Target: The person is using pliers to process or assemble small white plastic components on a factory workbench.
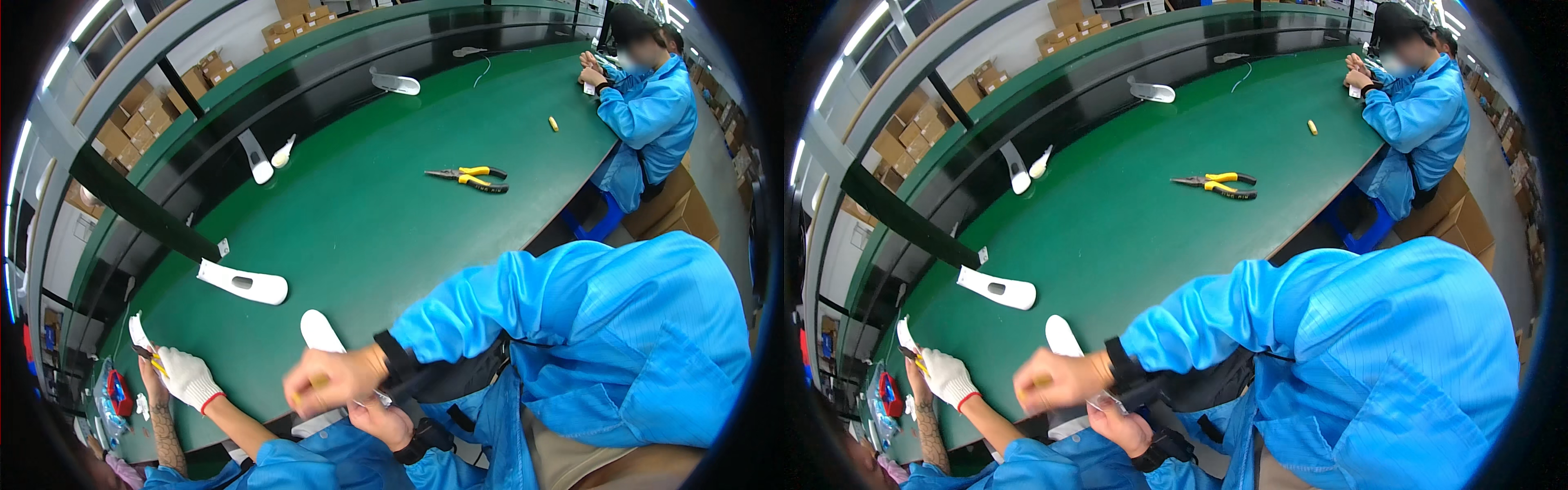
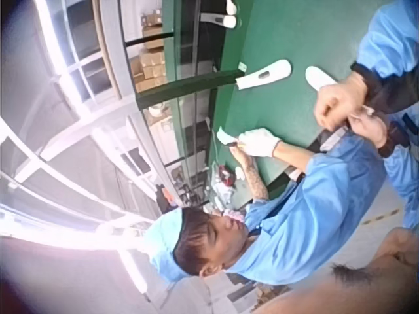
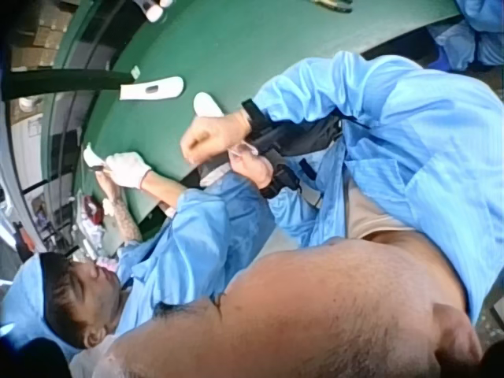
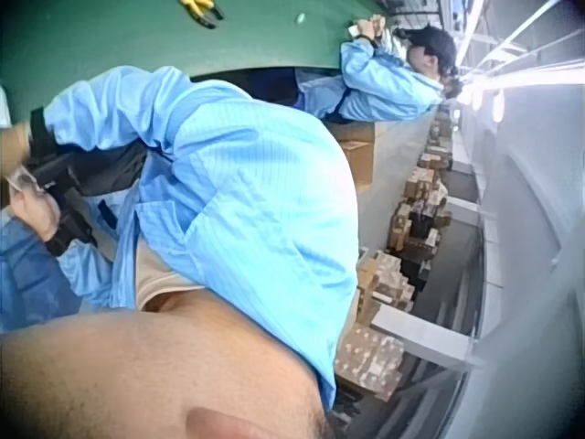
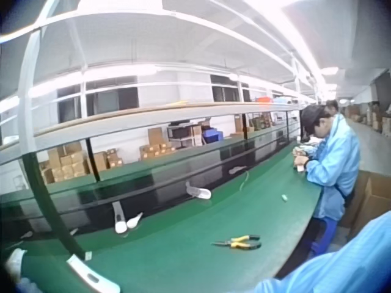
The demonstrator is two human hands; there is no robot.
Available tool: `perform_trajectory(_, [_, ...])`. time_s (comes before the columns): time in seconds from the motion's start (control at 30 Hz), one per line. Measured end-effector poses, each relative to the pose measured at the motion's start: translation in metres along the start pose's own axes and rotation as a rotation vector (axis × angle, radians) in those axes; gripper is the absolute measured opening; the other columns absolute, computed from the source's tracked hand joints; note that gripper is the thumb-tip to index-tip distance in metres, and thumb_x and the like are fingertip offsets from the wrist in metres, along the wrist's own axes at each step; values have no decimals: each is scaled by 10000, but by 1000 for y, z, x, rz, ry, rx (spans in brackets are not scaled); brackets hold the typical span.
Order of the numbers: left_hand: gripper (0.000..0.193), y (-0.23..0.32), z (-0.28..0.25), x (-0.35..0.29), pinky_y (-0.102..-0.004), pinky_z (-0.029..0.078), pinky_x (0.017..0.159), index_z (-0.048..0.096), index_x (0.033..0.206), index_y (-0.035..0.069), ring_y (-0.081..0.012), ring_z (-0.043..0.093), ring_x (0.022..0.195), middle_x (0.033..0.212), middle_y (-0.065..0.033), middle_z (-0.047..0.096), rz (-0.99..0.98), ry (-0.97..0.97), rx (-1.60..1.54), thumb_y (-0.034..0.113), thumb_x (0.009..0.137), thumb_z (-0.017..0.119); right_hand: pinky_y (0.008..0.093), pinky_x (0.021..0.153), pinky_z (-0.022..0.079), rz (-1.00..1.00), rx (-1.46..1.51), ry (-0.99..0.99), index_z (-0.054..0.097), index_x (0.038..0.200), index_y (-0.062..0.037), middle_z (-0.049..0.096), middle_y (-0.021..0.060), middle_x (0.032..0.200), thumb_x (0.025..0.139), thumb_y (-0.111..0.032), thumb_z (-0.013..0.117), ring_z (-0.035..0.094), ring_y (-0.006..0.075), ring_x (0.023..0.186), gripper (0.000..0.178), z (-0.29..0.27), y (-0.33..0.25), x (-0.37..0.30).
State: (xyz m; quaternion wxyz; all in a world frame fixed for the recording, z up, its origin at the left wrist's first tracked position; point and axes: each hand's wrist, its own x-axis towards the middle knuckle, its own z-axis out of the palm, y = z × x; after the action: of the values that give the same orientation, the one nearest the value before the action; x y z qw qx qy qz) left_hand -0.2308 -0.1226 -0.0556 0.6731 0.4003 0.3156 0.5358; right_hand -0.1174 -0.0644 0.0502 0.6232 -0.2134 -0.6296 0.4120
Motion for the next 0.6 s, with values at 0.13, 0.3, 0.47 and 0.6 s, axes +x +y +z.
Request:
perform_trajectory(0.13, [274,6,13,-8,-289,458,750,550,1113,-66,-168,576,835,1003,-90,608,79,36,161,130,923,533,246,500,424,394,347,232,557,837,-34,551,10,670,956,-259,578,534,81,596,255,-1,-14,4])
perform_trajectory(0.3, [244,7,27,-12,-304,449,672,561,1020,-99,-176,571,764,866,-115,621,148,136,427,117,909,532,211,463,347,302,273,292,522,854,-30,474,-14,680,973,-244,548,410,51,542,246,-15,-22,3])
perform_trajectory(0.47, [242,12,28,-14,-303,453,681,561,1028,-103,-172,571,761,880,-117,623,146,114,549,106,914,520,219,477,376,256,183,297,509,822,-47,462,-26,641,966,-246,550,426,46,541,249,-17,-23,3])
perform_trajectory(0.6, [236,14,29,-14,-296,453,699,558,1049,-104,-163,567,782,915,-105,622,95,107,535,85,917,511,225,480,374,280,166,293,508,822,-44,456,-24,632,966,-239,549,422,50,538,246,-18,-22,0])
